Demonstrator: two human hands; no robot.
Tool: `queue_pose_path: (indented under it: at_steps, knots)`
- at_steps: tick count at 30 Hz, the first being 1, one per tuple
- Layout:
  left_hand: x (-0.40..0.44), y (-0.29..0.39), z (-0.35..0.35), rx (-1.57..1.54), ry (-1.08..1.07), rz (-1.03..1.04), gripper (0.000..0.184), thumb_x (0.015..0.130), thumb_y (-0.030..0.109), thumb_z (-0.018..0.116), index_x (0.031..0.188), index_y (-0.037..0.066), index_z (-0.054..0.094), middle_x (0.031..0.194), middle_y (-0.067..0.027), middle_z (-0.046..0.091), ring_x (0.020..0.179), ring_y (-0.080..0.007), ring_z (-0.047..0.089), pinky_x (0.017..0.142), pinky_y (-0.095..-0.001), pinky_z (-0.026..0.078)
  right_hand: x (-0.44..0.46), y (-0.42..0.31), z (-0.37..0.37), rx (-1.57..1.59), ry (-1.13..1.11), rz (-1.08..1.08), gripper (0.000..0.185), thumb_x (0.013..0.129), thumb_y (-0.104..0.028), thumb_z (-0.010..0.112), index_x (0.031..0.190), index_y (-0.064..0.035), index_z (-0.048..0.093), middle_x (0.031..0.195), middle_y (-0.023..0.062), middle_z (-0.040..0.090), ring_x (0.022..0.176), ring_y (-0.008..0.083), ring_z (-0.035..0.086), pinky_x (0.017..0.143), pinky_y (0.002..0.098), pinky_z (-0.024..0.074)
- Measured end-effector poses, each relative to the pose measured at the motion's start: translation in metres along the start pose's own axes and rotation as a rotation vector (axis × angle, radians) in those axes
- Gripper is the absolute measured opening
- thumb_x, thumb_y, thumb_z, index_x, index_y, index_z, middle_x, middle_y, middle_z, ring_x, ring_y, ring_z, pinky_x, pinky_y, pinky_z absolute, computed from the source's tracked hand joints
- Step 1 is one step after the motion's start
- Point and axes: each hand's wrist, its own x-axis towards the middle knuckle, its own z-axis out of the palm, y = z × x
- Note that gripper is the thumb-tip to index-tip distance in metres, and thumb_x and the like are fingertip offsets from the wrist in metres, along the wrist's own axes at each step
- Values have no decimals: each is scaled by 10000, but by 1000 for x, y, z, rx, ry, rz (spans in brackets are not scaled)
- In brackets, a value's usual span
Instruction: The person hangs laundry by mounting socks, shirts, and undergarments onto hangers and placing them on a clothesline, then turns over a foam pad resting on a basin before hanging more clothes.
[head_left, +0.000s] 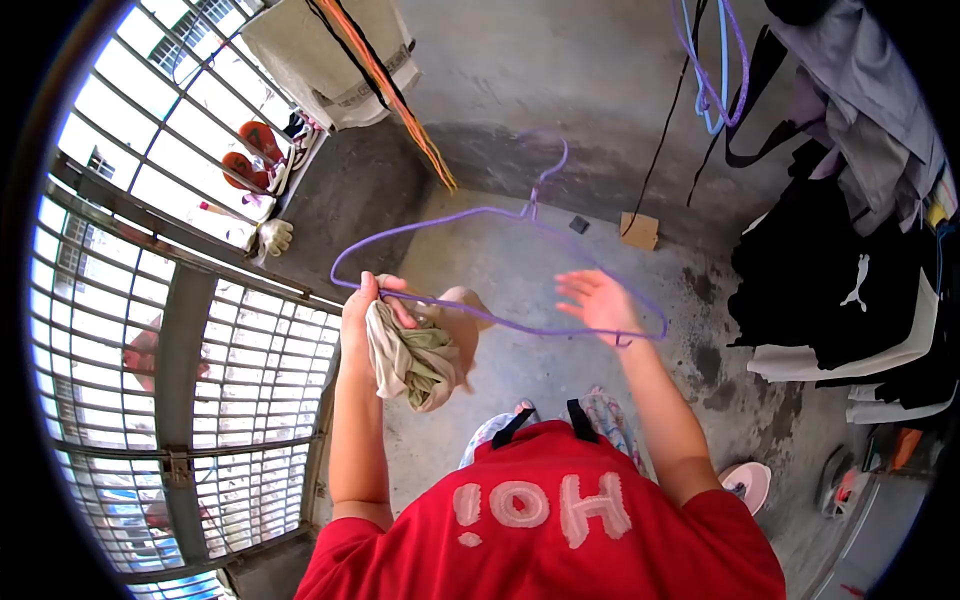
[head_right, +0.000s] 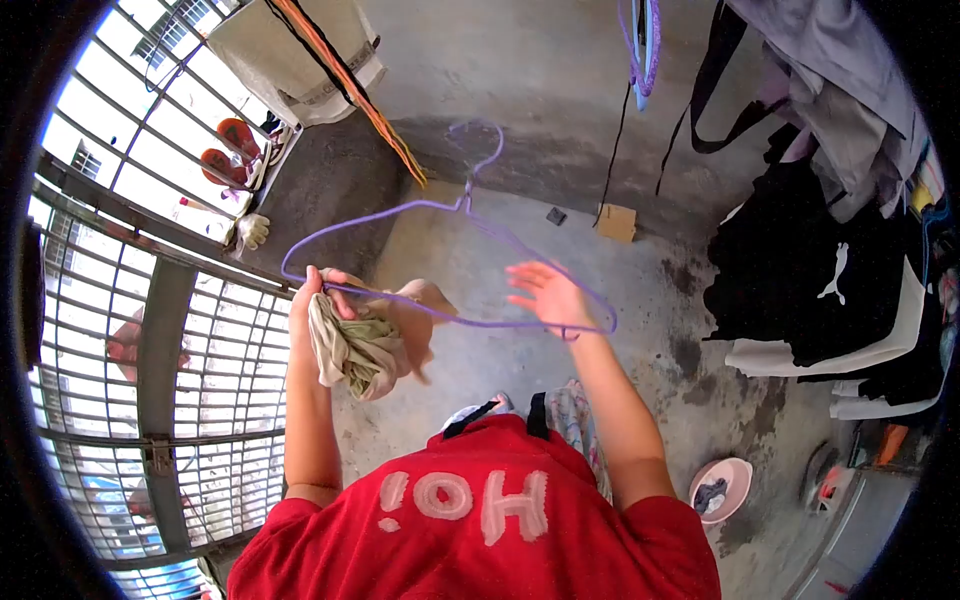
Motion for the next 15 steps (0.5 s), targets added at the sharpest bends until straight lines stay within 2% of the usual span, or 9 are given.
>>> queue_pose_path:
  at_steps: [1, 3, 5, 8, 9, 10, 12, 13, 15]
  knots:
    - [-2, 3, 4, -61, -23, -30, 441, 941, 415, 402, 948, 3, 559, 565, -105, 564, 472, -203, 552, 470, -300, 474, 14, 17, 20, -269, 118, -7, 401, 931, -342, 395, 1149, -39, 541, 1276, 179, 480, 1186, 285, 462, 937, 419, 416]
    - [-4, 8, 9, -159, -52, -70, 449, 954, 405, 366, 995, 5, 567, 542, -90, 535, 455, -205, 524, 459, -311, 457, 43, 46, 47, -665, 114, -23, 367, 902, -283, 477, 1206, -84, 528, 1319, 163, 450, 1231, 293, 411, 998, 419, 346]
    - [-6, 14, 13, -181, -70, -68, 448, 960, 394, 353, 1018, 4, 569, 536, -85, 526, 453, -201, 511, 458, -312, 449, 88, 86, 49, -1043, -145, -418, 416, 844, -280, 567, 1236, -152, 516, 1327, 182, 435, 1277, 328, 339, 1035, 436, 288]
    - [-8, 21, 10, -219, -110, -68, 456, 975, 367, 323, 1087, -4, 564, 539, -75, 517, 452, -188, 482, 451, -307, 426, 98, 99, 83, -1348, -283, -319, 425, 770, -282, 652, 1177, -192, 574, 1339, 194, 415, 1324, 355, 239, 1055, 452, 248]
    - [-7, 21, 8, -191, -59, -77, 455, 977, 358, 327, 1108, -14, 555, 546, -60, 508, 446, -175, 464, 438, -295, 414, 109, 108, 69, -1433, -378, -256, 292, 742, -312, 675, 1011, -200, 651, 1360, 184, 397, 1342, 367, 180, 1062, 461, 231]
    - [-6, 22, 5, -165, -9, -86, 455, 979, 349, 330, 1128, -23, 546, 554, -45, 499, 439, -161, 446, 424, -283, 402, 111, 104, 65, -1430, -384, -254, 292, 742, -312, 675, 1011, -200, 651, 1360, 184, 397, 1342, 367, 180, 1062, 461, 231]
    - [-1, 19, -11, -192, -31, -89, 454, 978, 345, 333, 1158, -23, 528, 568, -50, 509, 459, -167, 458, 440, -300, 418, 109, 94, 52, -1690, -589, -77, 181, 745, -309, 673, 838, -154, 658, 1346, 176, 422, 1338, 352, 208, 1055, 451, 244]
    - [-1, 18, -14, -217, -43, -87, 455, 979, 344, 330, 1165, -24, 522, 576, -51, 513, 473, -166, 465, 446, -303, 424, 104, 89, 51, -1688, -594, -70, 181, 745, -309, 673, 838, -154, 658, 1346, 176, 422, 1338, 352, 208, 1055, 451, 244]
    - [0, 15, -16, -270, -28, -93, 463, 985, 336, 309, 1195, -31, 498, 598, -56, 527, 491, -165, 475, 458, -305, 437, 88, 77, 47, -1214, -416, 186, 184, 754, -257, 656, 860, -110, 623, 1266, 184, 490, 1298, 342, 287, 1026, 417, 288]
